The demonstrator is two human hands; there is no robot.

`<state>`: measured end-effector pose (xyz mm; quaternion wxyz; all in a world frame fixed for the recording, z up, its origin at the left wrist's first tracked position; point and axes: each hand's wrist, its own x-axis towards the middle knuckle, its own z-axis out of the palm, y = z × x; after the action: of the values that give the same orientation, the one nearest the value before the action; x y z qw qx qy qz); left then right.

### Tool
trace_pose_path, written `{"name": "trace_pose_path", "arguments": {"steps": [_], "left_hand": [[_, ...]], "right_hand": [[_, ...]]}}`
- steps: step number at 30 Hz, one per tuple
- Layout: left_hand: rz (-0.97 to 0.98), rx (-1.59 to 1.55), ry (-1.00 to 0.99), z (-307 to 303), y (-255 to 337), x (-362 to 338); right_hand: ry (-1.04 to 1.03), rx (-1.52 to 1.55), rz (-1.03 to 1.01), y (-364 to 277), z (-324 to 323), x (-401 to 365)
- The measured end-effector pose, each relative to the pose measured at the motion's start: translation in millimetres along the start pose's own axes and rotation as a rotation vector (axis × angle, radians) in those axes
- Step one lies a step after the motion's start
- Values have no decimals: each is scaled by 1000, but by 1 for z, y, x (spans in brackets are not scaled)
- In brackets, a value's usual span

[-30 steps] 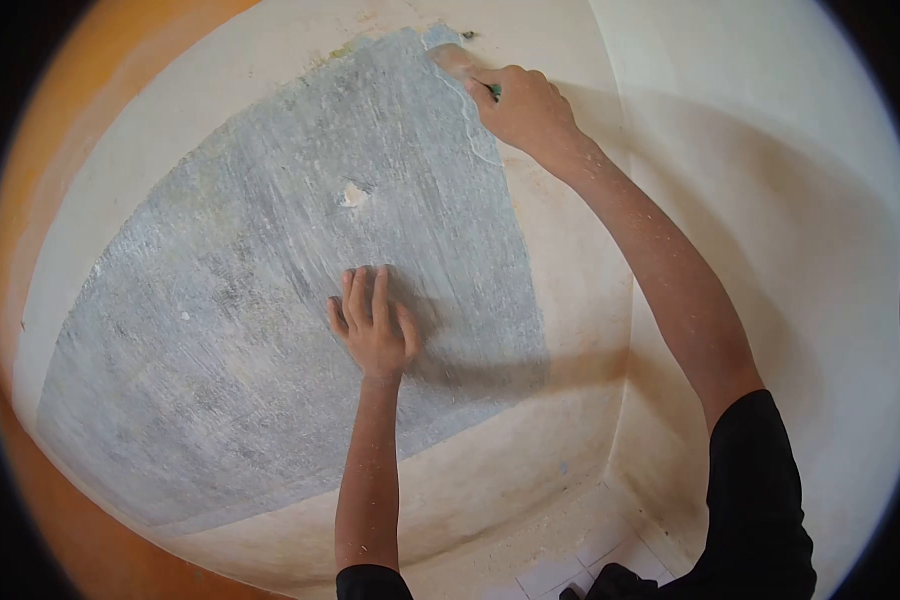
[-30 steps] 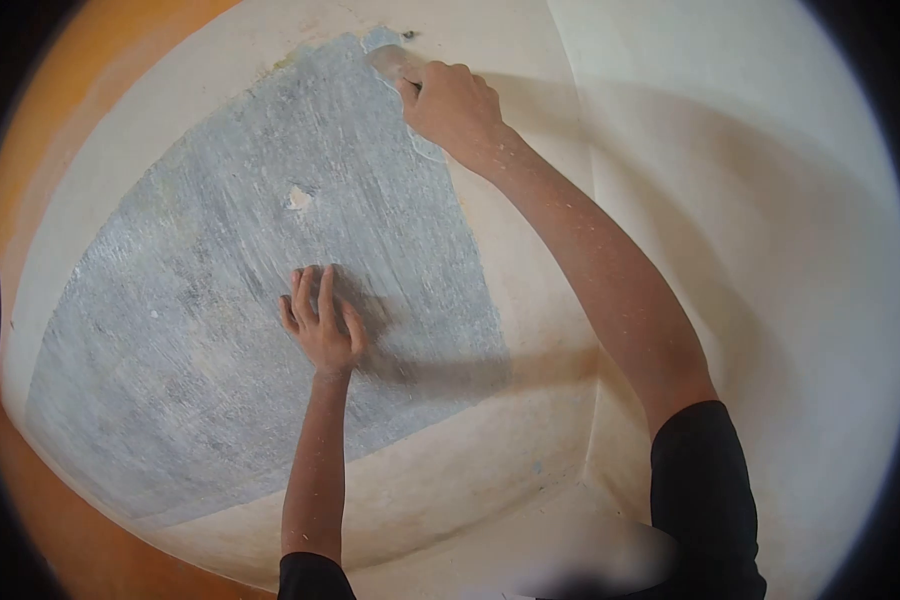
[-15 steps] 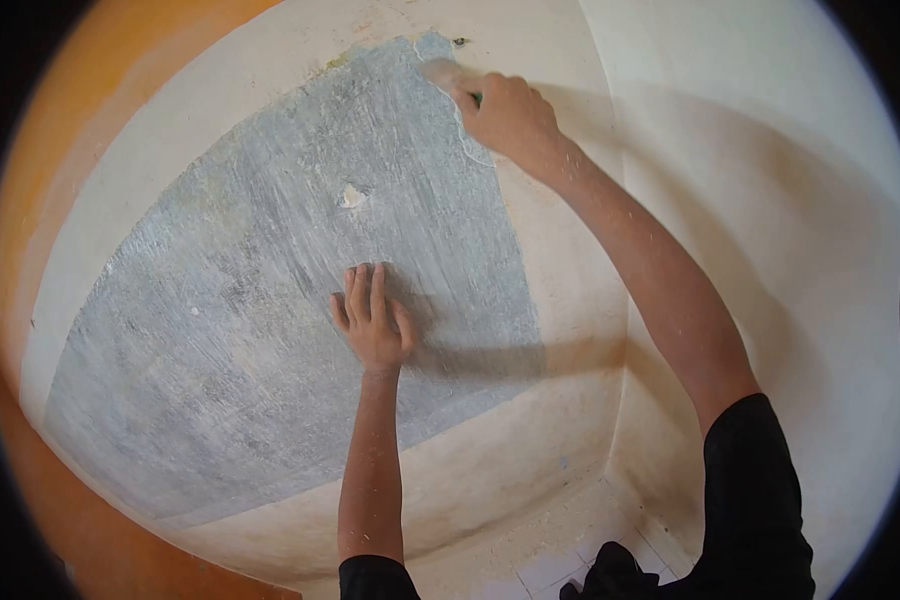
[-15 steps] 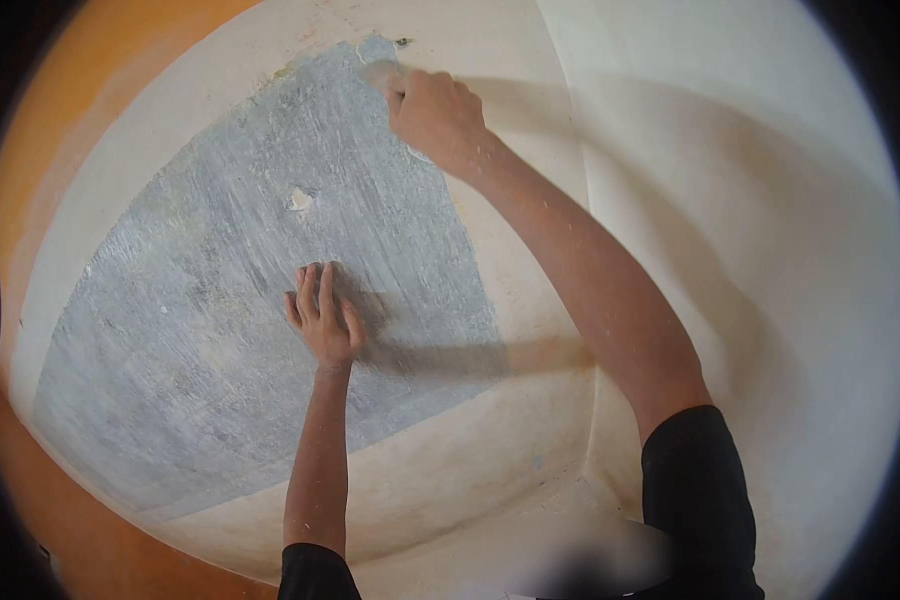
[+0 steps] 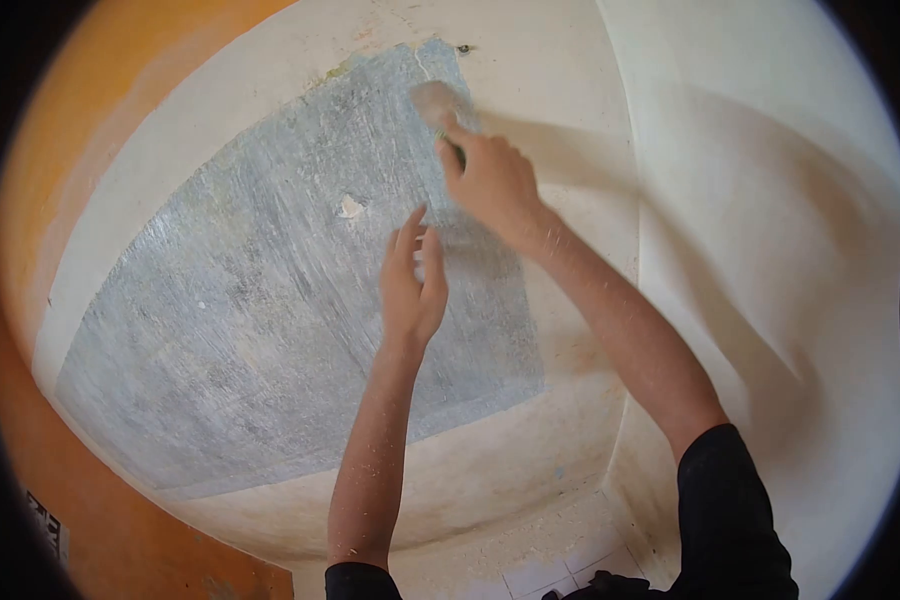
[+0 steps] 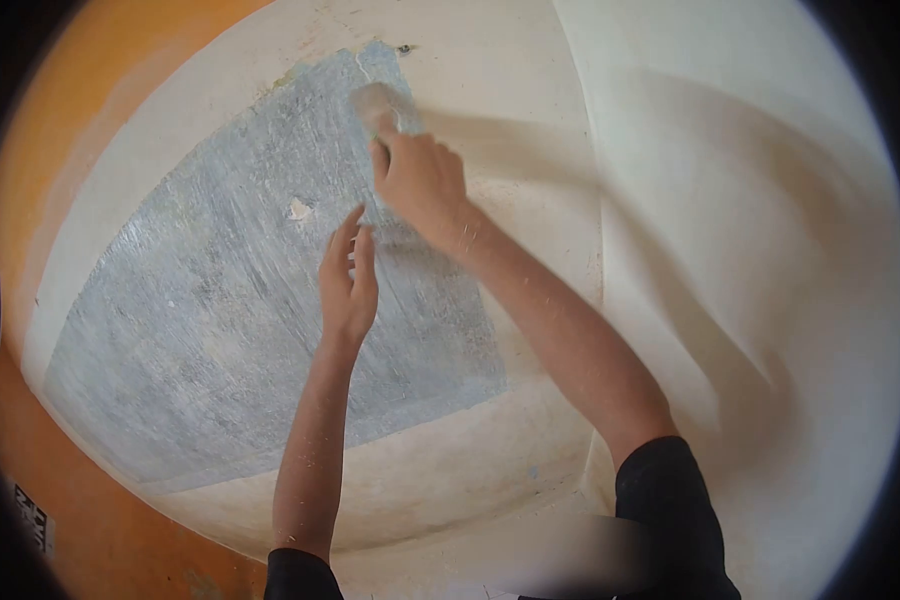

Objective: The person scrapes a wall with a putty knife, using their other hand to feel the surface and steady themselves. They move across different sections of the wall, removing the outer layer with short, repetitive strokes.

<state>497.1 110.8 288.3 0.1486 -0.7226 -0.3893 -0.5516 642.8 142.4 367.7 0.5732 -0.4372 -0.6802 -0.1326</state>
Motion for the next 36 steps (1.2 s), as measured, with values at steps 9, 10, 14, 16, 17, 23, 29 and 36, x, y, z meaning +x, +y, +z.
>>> {"name": "trace_pose_path", "arguments": {"steps": [9,10,14,16,17,23,29,36], "left_hand": [[-621,-482,-84,39,41,29],[-620,-469,-81,42,39,23],[-484,-221,36,47,43,3],[-433,-28,115,47,55,-8],[-465,28,95,49,69,-10],[-308,121,200,90,65,-32],[-342,8,252,131,81,-25],[-463,-243,331,142,106,6]], "right_hand": [[-270,454,-119,62,20,-50],[-256,588,-210,72,26,-54],[49,497,-265,106,9,-75],[505,137,-238,149,31,-92],[498,36,-164,166,39,-105],[384,-226,-84,246,90,-163],[365,-173,-111,255,93,-166],[356,-162,-108,253,93,-160]]}}
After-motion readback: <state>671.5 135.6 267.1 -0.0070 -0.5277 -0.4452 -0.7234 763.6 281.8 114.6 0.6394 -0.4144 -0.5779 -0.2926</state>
